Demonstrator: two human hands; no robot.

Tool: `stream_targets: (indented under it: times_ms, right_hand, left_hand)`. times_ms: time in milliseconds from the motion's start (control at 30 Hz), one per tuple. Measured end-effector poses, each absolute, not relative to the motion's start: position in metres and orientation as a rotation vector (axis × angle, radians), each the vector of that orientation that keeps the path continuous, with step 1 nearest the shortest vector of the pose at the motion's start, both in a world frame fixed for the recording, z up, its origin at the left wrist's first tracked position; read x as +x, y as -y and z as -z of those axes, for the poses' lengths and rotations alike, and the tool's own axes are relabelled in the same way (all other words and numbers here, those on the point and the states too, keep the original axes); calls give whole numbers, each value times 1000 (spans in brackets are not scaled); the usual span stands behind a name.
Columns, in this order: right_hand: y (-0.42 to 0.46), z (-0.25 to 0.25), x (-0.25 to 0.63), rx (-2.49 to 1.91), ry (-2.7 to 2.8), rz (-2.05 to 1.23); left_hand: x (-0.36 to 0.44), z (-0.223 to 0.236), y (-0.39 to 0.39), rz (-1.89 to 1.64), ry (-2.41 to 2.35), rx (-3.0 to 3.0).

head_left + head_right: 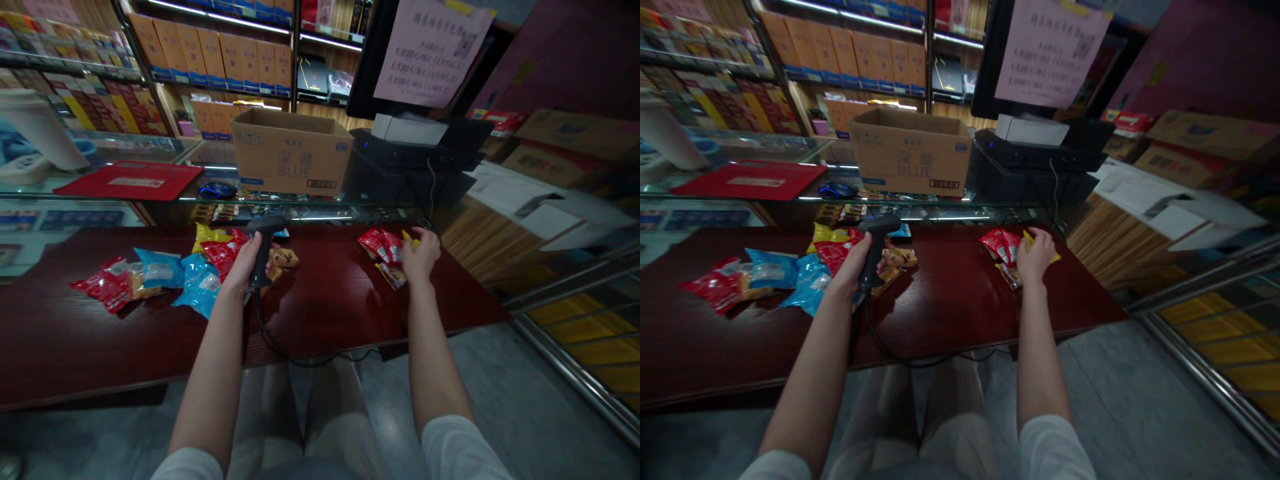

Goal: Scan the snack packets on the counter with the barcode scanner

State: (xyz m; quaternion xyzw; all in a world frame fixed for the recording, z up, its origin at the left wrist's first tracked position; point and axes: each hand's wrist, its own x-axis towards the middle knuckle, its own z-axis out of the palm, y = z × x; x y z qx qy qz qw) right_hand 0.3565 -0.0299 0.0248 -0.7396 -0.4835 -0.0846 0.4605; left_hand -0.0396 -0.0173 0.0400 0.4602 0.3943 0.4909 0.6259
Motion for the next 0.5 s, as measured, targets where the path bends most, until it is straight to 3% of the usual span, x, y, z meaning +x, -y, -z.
stream_targets:
  times_ms: [167,333,500]
  right_hand:
    - [4,1,216,-1170,1682,-863]
    - [-16,27,144,-1138,1648,-1020]
    - [-10,27,187,-1152,1390,-1219]
  left_hand:
    - [-39,-40,18,-1114,-932,1074]
    - [-39,-37,16,-1155,-942,1053]
    - [-35,-36,16,-1146,-843,1073]
